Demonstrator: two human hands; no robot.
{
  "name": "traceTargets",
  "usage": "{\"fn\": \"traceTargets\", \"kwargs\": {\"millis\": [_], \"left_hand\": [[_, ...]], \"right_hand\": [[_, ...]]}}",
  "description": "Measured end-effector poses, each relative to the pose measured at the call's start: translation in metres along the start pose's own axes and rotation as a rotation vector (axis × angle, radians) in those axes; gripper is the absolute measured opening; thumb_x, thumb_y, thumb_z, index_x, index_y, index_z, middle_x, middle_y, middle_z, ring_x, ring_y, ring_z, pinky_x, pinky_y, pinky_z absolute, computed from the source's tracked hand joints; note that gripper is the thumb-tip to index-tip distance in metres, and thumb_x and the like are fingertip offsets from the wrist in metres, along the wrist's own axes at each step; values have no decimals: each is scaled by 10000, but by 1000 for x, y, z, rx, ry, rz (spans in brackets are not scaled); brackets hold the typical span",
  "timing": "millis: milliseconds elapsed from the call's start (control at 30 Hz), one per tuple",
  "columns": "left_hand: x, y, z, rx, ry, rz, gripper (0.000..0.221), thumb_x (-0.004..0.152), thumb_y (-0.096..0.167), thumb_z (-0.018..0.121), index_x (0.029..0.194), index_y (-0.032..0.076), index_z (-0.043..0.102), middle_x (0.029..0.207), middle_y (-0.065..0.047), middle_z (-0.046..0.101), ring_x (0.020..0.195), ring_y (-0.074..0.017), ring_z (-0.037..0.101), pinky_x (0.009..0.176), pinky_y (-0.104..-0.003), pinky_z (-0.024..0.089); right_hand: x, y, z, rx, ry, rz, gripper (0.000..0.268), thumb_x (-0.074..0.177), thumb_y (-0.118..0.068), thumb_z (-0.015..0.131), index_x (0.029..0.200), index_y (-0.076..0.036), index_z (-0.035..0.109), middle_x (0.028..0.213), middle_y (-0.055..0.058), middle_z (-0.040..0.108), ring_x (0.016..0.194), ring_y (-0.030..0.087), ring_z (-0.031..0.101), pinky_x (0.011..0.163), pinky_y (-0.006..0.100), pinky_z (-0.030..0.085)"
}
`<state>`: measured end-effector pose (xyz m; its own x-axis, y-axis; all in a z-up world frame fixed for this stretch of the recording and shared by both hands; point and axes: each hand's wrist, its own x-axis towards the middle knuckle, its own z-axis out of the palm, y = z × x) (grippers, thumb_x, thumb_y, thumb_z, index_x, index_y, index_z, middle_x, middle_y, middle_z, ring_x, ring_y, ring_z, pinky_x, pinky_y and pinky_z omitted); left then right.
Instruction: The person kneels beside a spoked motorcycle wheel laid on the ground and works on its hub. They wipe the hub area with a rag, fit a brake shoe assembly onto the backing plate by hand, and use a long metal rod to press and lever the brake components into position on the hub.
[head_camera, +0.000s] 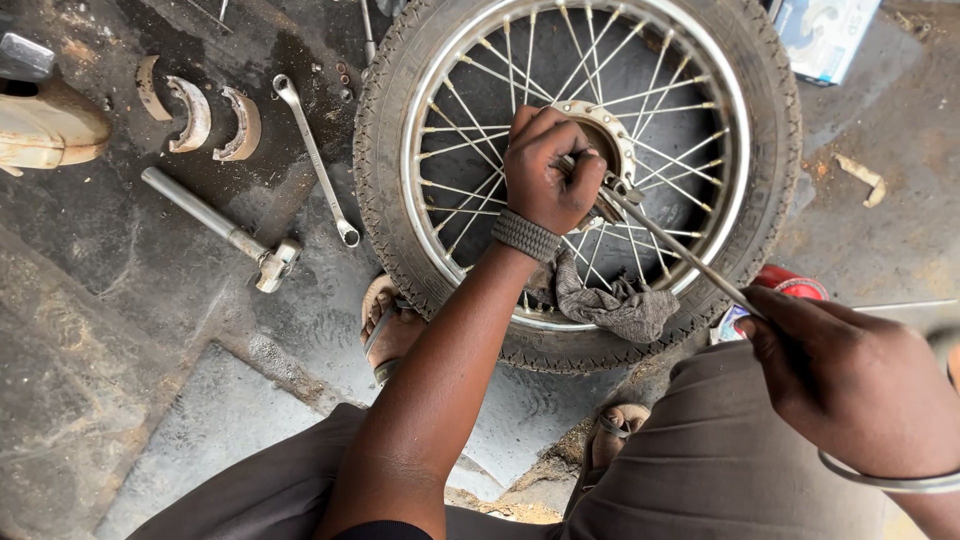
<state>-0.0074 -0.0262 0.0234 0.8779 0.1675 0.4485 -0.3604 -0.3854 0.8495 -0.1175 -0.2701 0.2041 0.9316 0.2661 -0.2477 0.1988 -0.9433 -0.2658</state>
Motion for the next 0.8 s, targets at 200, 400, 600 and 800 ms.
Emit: {"fn": "traceTargets", "kwargs": {"millis": [200,400,600,800], "left_hand": [[-1,-3,7,23,27,3,188,735,187,676,622,95,556,677,-21,568,754,-192,502,706,-352,441],[0,1,7,-12,-12,-36,219,837,183,708,666,86,612,731,-18,604,834,-193,536,756,-383,481],[2,10,15,-37,-22,14,133,859,117,715,752,67,655,877,-39,629,1034,-215,572,985,-428,503],[-4,-4,22,-81,-28,-141,278,848,122,717,621,81,561,736,-13,570,986,-178,581,843,-393,510]], "right_hand": [[0,42,42,533,-249,-45,325,952,-192,558,1256,-80,585,699,32,760,580,221,716,520,344,546],[13,24,45,750,-636,531,363,1092,-387,460,1217,-128,681,468,97,585,326,182,480,344,331,392],[20,-2,41,747,-535,496,401,1028,-396,474,1083,-78,712,445,69,508,338,142,462,340,304,364],[12,-13,68,848,-434,462,354,1035,-327,478,988,-34,673,462,43,516,352,130,465,361,309,351]]}}
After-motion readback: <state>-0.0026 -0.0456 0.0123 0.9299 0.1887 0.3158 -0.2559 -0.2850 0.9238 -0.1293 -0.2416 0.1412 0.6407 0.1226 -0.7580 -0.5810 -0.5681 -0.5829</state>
